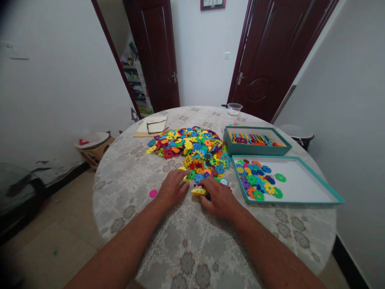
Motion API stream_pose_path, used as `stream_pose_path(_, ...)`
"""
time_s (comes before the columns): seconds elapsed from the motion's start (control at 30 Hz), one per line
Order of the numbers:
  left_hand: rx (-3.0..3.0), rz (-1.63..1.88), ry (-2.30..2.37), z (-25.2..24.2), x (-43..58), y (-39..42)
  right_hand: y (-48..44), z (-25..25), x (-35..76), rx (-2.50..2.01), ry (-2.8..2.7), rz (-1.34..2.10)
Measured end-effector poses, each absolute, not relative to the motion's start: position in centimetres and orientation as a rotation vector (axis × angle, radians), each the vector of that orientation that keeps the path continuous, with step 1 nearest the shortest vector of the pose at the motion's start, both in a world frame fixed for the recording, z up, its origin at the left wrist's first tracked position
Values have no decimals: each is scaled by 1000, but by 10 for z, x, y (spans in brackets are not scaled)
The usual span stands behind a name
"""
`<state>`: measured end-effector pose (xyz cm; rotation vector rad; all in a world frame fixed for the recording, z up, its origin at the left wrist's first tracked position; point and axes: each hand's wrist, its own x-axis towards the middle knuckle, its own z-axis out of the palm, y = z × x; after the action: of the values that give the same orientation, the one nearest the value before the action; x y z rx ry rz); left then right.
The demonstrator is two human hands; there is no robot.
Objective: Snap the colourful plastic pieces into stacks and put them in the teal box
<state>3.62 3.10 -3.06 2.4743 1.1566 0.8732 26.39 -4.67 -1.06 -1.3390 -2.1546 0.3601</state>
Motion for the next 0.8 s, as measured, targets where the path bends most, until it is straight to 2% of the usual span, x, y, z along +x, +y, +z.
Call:
stream_pose_path(0.2, 2541, 749, 1165, -25, 41, 29, -46, -14, 262, -1297, -2151, 314)
stream_pose_path(0.53, 2308, 983, 1253, -24, 47, 56, -43, -16, 263, -1309, -2152, 303)
stream_pose_path(0.8, 2193, 836, 1434, -18, 76, 71, -42, -14, 264, -1322, -2103, 335)
